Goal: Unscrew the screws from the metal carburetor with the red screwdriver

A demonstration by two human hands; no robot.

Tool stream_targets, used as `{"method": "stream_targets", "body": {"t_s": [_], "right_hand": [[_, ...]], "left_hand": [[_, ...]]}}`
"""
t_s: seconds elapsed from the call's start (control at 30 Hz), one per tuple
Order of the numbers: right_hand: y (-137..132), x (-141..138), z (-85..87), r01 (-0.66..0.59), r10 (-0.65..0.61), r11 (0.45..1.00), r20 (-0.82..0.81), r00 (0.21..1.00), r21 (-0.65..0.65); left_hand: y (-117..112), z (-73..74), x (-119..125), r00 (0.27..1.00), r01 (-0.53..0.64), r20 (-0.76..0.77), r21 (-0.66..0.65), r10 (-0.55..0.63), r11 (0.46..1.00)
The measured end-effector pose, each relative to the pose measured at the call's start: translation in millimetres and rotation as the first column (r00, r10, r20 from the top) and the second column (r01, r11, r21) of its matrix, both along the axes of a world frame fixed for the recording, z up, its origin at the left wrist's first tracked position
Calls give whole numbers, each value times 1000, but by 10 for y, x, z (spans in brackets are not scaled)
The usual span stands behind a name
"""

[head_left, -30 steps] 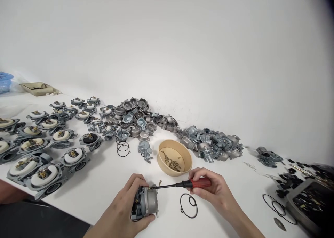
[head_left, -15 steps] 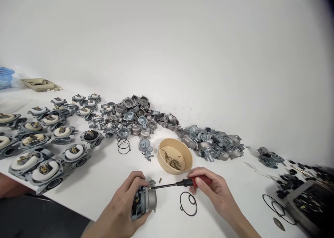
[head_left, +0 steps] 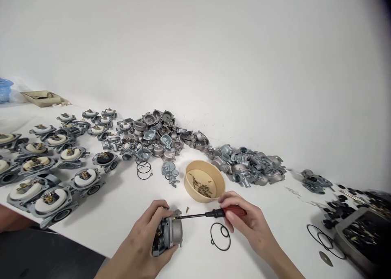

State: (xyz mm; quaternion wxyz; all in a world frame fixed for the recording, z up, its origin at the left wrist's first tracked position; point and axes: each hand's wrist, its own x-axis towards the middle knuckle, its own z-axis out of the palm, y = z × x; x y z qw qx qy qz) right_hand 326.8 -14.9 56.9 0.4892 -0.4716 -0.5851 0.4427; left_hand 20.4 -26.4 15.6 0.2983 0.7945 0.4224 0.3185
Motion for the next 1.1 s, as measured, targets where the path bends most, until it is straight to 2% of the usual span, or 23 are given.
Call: {"method": "stream_targets", "body": {"t_s": [0.1,0.3,0.47,0.6,0.67,0.77,0.83,0.93,1.03,1.1], "right_hand": [[-10,12,-7,-31,30,1000,-55,998,-5],[54,49,-91,4,-8,999,134,991,33],[37,46,-66,-36,36,999,18,999,-4],[36,36,-76,21,-15,999,118,993,-48],[38,25,-80,34,-31,999,134,990,-18],[28,20,-63,-3,0,999,54,999,43],[21,27,-55,-20,19,999,33,999,40],[19,31,-70,22,-22,1000,149,989,0],[8,15,-87,69,-91,993,260,961,92],[-8,9,-84,59,-102,980,227,968,190]], "left_hand": [[2,-1,-1,1000,1,0,0,-1,1000],[-3,0,10,1000,-5,3,8,5,1000],[4,20,26,1000,-9,13,31,9,999],[14,20,26,1000,-12,10,25,12,1000],[16,18,24,1000,-18,10,21,18,1000],[15,13,26,1000,-18,12,20,17,1000],[15,8,27,1000,-19,21,24,18,1000],[13,4,25,1000,-20,23,26,20,999],[12,10,19,1000,-25,19,44,24,999],[11,15,17,999,-30,22,57,29,998]]}}
